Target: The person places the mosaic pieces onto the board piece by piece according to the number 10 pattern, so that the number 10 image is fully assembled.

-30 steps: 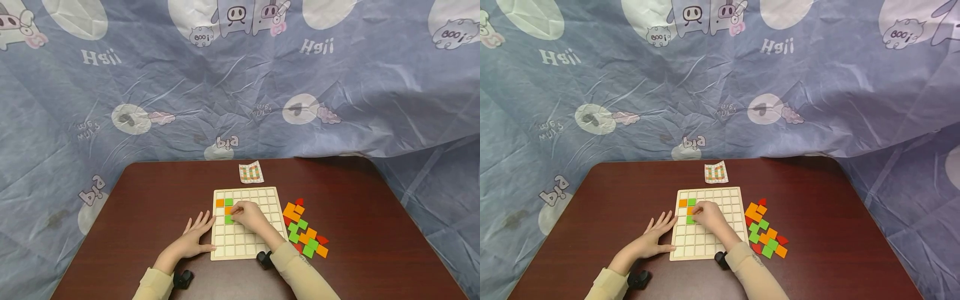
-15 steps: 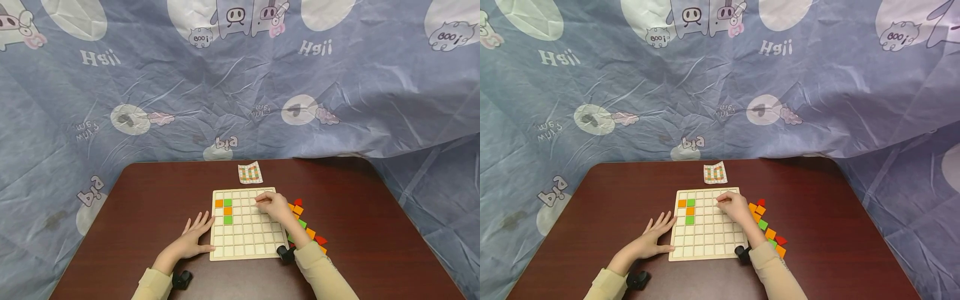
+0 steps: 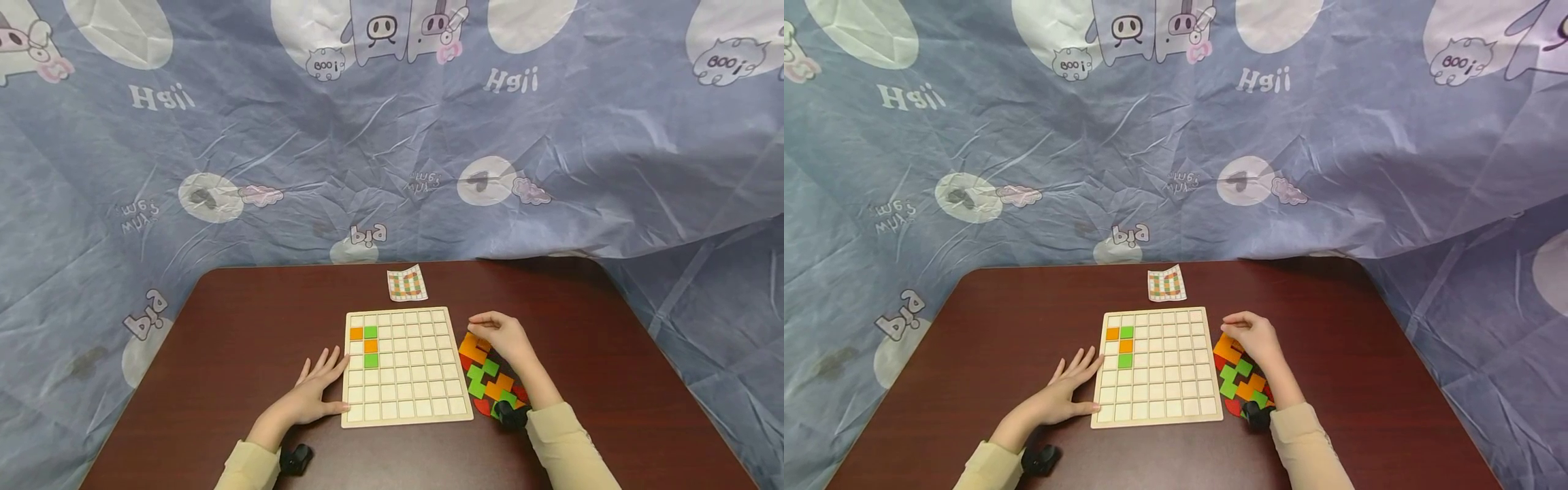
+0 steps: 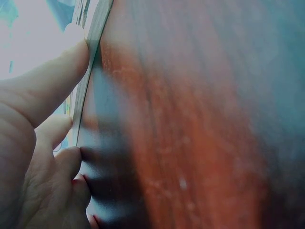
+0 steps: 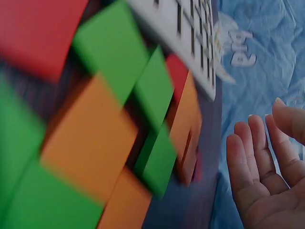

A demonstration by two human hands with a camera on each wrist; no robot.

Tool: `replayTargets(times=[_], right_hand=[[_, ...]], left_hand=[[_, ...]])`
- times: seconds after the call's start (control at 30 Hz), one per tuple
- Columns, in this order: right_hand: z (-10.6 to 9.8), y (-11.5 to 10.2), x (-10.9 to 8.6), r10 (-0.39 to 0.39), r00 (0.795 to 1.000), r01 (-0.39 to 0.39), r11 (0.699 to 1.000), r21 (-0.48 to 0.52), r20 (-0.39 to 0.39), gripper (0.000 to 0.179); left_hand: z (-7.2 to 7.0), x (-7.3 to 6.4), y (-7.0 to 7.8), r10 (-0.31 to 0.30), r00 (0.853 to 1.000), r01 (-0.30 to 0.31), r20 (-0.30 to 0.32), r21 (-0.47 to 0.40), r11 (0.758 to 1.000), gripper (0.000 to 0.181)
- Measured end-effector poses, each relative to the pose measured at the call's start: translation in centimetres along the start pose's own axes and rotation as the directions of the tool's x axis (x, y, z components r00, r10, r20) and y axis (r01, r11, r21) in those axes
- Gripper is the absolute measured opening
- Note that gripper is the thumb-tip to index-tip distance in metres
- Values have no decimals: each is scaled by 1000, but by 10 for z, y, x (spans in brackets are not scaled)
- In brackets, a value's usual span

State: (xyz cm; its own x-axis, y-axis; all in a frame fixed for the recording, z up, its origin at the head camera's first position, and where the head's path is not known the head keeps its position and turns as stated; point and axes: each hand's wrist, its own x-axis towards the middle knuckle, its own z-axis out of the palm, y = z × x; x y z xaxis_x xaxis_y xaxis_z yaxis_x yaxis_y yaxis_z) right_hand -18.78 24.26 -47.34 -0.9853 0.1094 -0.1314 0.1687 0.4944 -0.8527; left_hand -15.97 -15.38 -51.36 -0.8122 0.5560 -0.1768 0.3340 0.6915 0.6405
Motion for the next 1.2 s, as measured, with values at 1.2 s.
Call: replayTargets(times=[1.2], right_hand=[[-2,24,-2,82,997,-82,950,-301,-13,28]], left_hand=[[1,1,-2,6,1000,-6,-13,5,1000,90]])
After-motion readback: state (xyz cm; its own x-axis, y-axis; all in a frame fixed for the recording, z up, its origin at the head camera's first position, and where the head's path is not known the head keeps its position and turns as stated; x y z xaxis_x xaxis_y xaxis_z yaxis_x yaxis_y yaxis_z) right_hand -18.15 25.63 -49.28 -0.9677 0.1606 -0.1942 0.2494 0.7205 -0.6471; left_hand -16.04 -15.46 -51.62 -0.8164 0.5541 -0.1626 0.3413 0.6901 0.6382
